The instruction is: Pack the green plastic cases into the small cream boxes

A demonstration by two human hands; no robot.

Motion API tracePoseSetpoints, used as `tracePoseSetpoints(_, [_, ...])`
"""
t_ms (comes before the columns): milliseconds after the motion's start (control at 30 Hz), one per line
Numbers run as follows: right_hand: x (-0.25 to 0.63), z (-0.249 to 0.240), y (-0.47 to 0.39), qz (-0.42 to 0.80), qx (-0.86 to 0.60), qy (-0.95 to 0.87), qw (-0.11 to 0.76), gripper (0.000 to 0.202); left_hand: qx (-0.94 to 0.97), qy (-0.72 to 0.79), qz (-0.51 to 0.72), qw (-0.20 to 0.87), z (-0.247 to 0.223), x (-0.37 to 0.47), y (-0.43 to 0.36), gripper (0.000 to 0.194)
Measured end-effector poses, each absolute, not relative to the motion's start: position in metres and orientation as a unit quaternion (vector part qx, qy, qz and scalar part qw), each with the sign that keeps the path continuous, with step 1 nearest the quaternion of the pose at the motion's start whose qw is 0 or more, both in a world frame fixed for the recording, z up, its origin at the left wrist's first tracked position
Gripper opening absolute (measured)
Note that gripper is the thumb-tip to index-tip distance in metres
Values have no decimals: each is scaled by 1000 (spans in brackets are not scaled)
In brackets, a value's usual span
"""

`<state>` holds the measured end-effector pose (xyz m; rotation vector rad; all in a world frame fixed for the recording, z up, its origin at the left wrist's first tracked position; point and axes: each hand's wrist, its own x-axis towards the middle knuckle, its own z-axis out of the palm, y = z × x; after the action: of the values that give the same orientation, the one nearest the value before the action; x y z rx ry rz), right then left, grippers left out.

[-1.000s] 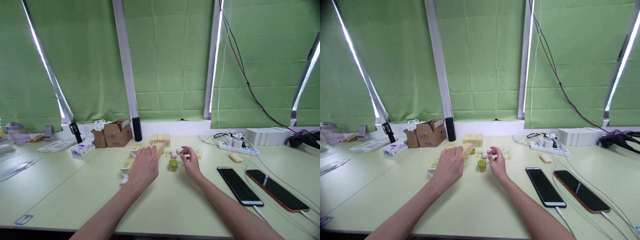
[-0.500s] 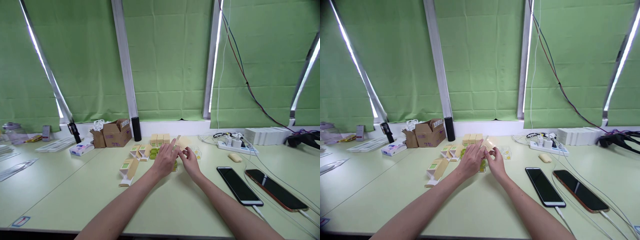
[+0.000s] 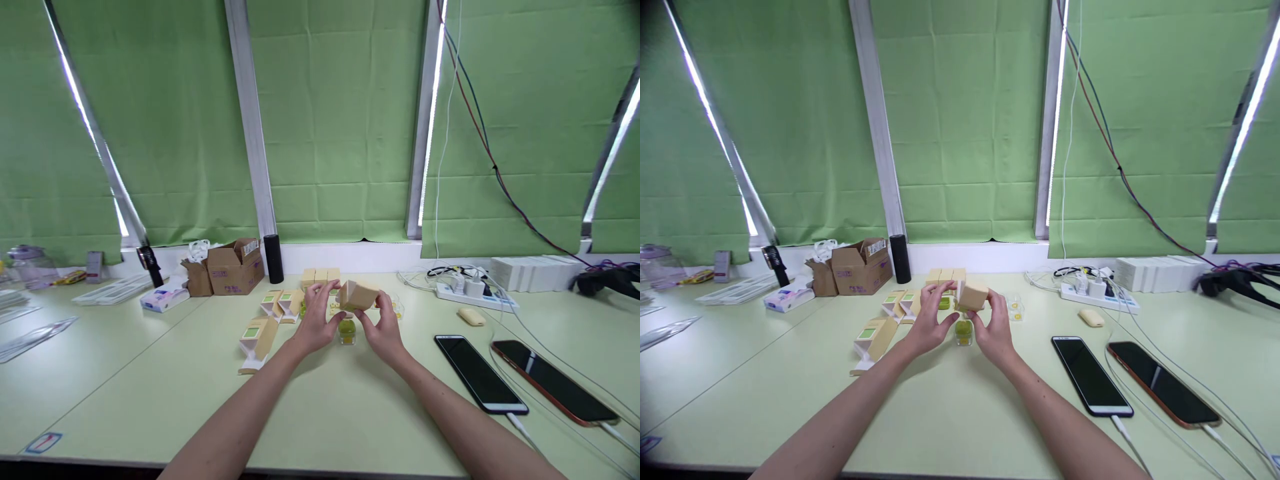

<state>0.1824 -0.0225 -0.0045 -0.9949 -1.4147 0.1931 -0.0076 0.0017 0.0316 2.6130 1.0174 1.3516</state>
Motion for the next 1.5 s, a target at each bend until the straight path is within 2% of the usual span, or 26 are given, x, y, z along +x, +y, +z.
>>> tracePoseSetpoints(200, [184, -2, -30, -51, -329, -728, 600, 52, 835, 322, 441, -72, 24, -16, 6, 54])
tracePoseSetpoints(500, [190, -13, -18, -70, -410, -690, 592, 54, 818, 299, 464, -164, 16, -17, 6, 29])
tracePoseSetpoints(633, [194, -19, -10, -63, -457, -669, 583, 49, 826, 315, 444, -147, 16, -17, 3, 29])
tracePoseSetpoints(733, [196, -21, -8, -63, -467, -662, 582, 46, 829, 314, 445, -122, 19, -16, 0, 39])
tracePoseSetpoints(833, [195, -20, -9, -66, -468, -662, 582, 45, 825, 267, 491, -77, 24, -14, -2, 55])
tracePoseSetpoints(1000, [192, -18, -12, -64, -460, -670, 579, 43, 764, 196, 612, 62, 24, -8, 1, 46])
tracePoseSetpoints(1100, [190, -16, -15, -63, -453, -673, 582, 41, 705, 198, 650, 201, 21, -3, 3, 52])
tracePoseSetpoints(1233, [188, -15, -17, -62, -434, -674, 594, 42, 633, 188, 649, 377, 19, 2, 5, 53])
tracePoseSetpoints(1300, [186, -15, -18, -52, -421, -678, 601, 43, 607, 190, 651, 414, 19, 3, 9, 56])
tracePoseSetpoints(1500, [183, -14, -20, 4, -372, -695, 615, 42, 557, 230, 624, 497, 12, 0, 23, 84])
